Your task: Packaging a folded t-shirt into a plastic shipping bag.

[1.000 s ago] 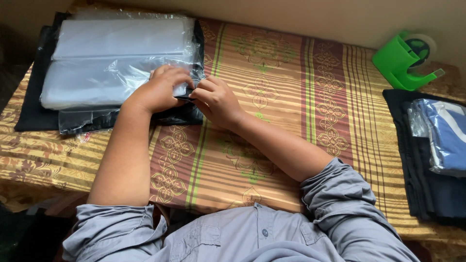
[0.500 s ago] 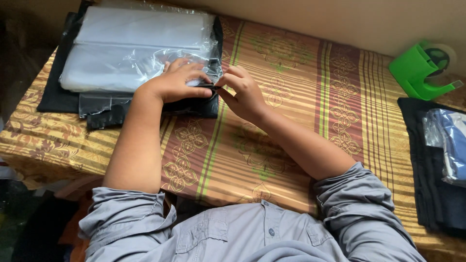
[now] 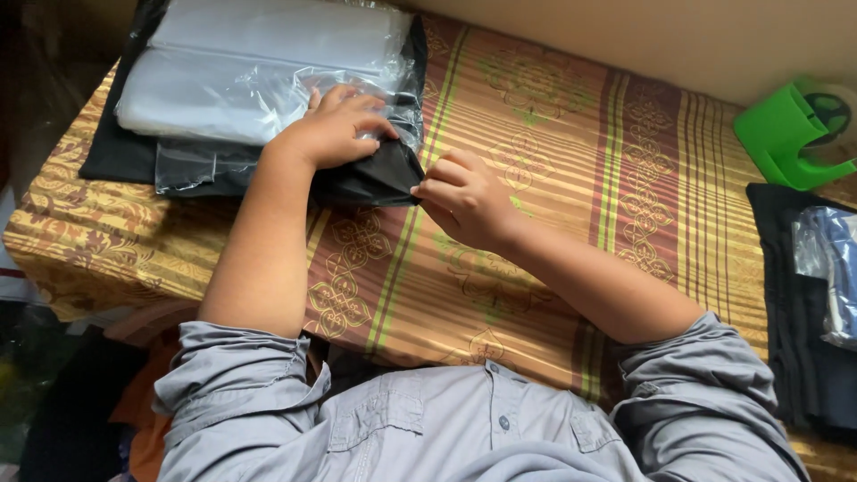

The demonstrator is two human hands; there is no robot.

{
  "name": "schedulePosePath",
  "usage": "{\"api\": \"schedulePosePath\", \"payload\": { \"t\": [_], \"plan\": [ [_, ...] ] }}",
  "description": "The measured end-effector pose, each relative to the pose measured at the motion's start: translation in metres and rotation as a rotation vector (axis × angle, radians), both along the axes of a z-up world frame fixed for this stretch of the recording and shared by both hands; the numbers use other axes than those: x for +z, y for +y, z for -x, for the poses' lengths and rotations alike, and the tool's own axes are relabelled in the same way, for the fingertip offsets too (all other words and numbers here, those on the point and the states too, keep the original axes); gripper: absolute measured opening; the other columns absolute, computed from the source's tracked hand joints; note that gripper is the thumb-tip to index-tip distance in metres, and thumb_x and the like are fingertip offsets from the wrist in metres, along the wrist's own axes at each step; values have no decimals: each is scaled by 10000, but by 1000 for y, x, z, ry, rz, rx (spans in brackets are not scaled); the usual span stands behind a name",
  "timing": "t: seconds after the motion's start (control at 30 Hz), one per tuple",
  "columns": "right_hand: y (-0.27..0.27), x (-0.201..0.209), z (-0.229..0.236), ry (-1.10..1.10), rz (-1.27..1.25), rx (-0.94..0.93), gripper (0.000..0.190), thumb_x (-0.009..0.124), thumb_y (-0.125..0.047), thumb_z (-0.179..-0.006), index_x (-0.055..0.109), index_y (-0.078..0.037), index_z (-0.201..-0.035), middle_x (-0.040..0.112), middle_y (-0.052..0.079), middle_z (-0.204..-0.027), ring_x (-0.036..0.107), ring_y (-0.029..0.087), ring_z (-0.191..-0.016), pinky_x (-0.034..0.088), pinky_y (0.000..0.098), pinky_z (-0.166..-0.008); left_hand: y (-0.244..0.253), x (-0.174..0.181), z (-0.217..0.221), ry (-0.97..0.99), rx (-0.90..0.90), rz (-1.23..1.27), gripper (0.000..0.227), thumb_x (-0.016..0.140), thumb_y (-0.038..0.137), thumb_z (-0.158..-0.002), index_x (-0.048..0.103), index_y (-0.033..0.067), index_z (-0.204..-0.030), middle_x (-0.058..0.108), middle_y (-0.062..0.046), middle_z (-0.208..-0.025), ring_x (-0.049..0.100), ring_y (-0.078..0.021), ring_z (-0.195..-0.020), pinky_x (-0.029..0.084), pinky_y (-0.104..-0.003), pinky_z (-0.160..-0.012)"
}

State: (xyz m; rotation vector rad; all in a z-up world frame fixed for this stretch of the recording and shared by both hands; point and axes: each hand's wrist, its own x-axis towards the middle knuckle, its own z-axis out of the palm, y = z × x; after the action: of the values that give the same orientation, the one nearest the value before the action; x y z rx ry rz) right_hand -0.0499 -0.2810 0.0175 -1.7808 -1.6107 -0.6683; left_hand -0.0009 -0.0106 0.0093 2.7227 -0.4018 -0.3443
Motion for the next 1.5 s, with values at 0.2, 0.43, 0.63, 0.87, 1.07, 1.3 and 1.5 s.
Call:
{"api": "schedulePosePath", "payload": {
  "t": [0.2, 0.43, 0.63, 0.87, 1.07, 1.3, 1.5],
  "plan": [
    [-27, 10, 27, -103, 106, 4, 219, 553, -110, -1063, 643, -40, -876, 593, 83, -875, 532, 302, -787, 398, 430, -680, -2, 2, 4, -48, -14, -85, 498, 501, 180, -867, 654, 421, -1275, 354, 57, -1649, 55, -330, -1593, -183, -690, -1167],
    [-69, -10, 37, -159, 210, -22, 178, 562, -137, -1062, 693, -94, -949, 638, 18, -948, 574, 257, -860, 419, 394, -769, -8, 0, 5, -80, -3, -160, 489, 502, 191, -878, 679, 477, -1233, 328, 63, -1680, 30, -344, -1615, -271, -698, -1100],
    [-89, -12, 34, -131, 298, -96, 221, 505, -185, -1080, 699, -144, -982, 639, 22, -971, 576, 261, -890, 416, 389, -756, -32, 7, 20, -255, 33, -366, 340, 646, 318, -900, 712, 474, -1195, 253, -67, -1722, 3, -490, -1581, -178, -780, -1106],
    [-131, -12, 31, -4, 398, -58, 222, 473, -118, -1070, 642, -88, -930, 648, 62, -1021, 564, 292, -876, 466, 420, -774, -41, 34, 34, 32, 131, -387, 380, 556, 422, -964, 613, 529, -1324, 172, -28, -1738, -100, -456, -1590, -204, -784, -1078],
    [-182, -6, 32, 147, 433, -46, 221, 505, -161, -1046, 687, -56, -978, 686, 66, -1038, 590, 315, -868, 490, 442, -783, -54, 55, 45, 137, 137, -404, 510, 527, 631, -913, 519, 537, -1414, 72, -13, -1757, -172, -402, -1589, -202, -782, -1083],
    [-241, -3, 44, 233, 603, -119, 94, 669, -161, -929, 696, -72, -937, 706, 53, -926, 617, 316, -873, 519, 456, -770, -54, 52, 40, 203, 201, -331, 542, 350, 682, -965, 495, 492, -1451, 113, 26, -1743, -158, -401, -1589, -207, -801, -1068],
    [-340, -14, 32, 248, 750, -608, 113, 777, -227, -791, 749, -157, -874, 738, -7, -864, 652, 251, -850, 528, 387, -809, -47, 35, 32, 154, 184, -360, 469, 632, 366, -957, 540, 507, -1395, 141, 22, -1745, -175, -374, -1591, -209, -820, -1034]
  ]
}}
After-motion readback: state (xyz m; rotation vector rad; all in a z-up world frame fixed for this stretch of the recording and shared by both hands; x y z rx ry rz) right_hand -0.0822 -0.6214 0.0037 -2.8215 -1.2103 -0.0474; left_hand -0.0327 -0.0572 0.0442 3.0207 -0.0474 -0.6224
